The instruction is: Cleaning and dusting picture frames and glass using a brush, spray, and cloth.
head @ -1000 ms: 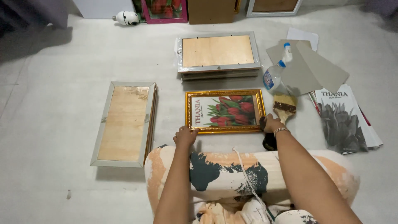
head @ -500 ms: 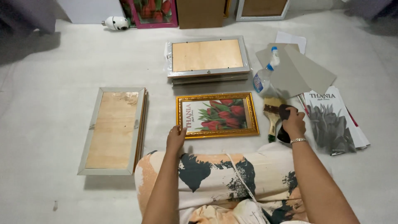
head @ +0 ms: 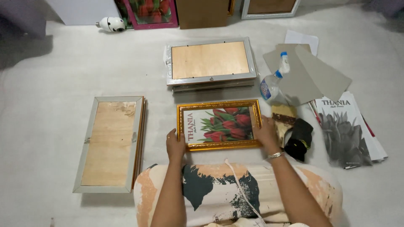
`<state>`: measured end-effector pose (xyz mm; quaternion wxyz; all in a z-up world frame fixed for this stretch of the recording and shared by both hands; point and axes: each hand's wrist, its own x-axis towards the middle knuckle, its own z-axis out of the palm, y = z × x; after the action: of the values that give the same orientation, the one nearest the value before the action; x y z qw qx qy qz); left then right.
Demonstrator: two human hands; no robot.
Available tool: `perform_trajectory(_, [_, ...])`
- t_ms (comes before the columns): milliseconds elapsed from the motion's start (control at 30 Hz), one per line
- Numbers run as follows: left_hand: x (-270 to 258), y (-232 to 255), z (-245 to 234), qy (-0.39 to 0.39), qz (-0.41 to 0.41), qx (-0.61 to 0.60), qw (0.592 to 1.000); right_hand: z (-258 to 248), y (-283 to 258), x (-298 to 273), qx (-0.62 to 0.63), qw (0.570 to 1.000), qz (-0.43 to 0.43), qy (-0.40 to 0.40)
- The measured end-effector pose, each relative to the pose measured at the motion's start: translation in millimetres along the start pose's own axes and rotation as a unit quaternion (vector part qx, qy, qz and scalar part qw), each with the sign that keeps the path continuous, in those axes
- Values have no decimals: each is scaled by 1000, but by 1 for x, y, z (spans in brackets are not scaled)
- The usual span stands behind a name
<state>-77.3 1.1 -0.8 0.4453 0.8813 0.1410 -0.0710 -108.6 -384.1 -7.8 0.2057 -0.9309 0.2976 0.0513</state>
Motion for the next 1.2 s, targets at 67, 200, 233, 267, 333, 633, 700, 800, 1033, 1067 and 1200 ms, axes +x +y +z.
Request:
perform_trajectory(67, [5,-4,5,2,0,16,1000,14,-23,-6,96,993,26,-57])
perform_trajectory(200, [7,-13,10,-30,28,26,999,20,-30,-4,112,985,113,-66])
perform_trajectory(233, [11,-14,14,-48,42,28,998,29,-20,10,121,983,122,-66])
perform_trajectory(267, [12,-12,11,-48,44,28,998,14,-39,-5,123,983,122,-65])
perform_trajectory(333, [13,-9,6,-84,-5,-49,995,-16,-75,-35,92,989,86,-75])
perform_trajectory(633, [31,-23,8,-28,-188,-421,887,39,-5,4,466,844,263,-13])
perform_trajectory(700, [20,1,-6,-22,-158,-438,885,-13,-38,-21,516,822,240,-13])
perform_trajectory(800, [27,-3,-5,-18,-76,-453,888,-65,-72,-44,584,794,170,8])
perform_trajectory(1033, [12,28,-29,-71,36,-430,899,-93,-80,-56,628,772,80,49])
perform_trajectory(1067, [13,27,-28,-70,36,-431,899,-84,-70,-48,628,773,79,49])
perform_trajectory(1200, [5,45,-37,-64,17,-412,909,-57,-37,-20,642,762,77,22])
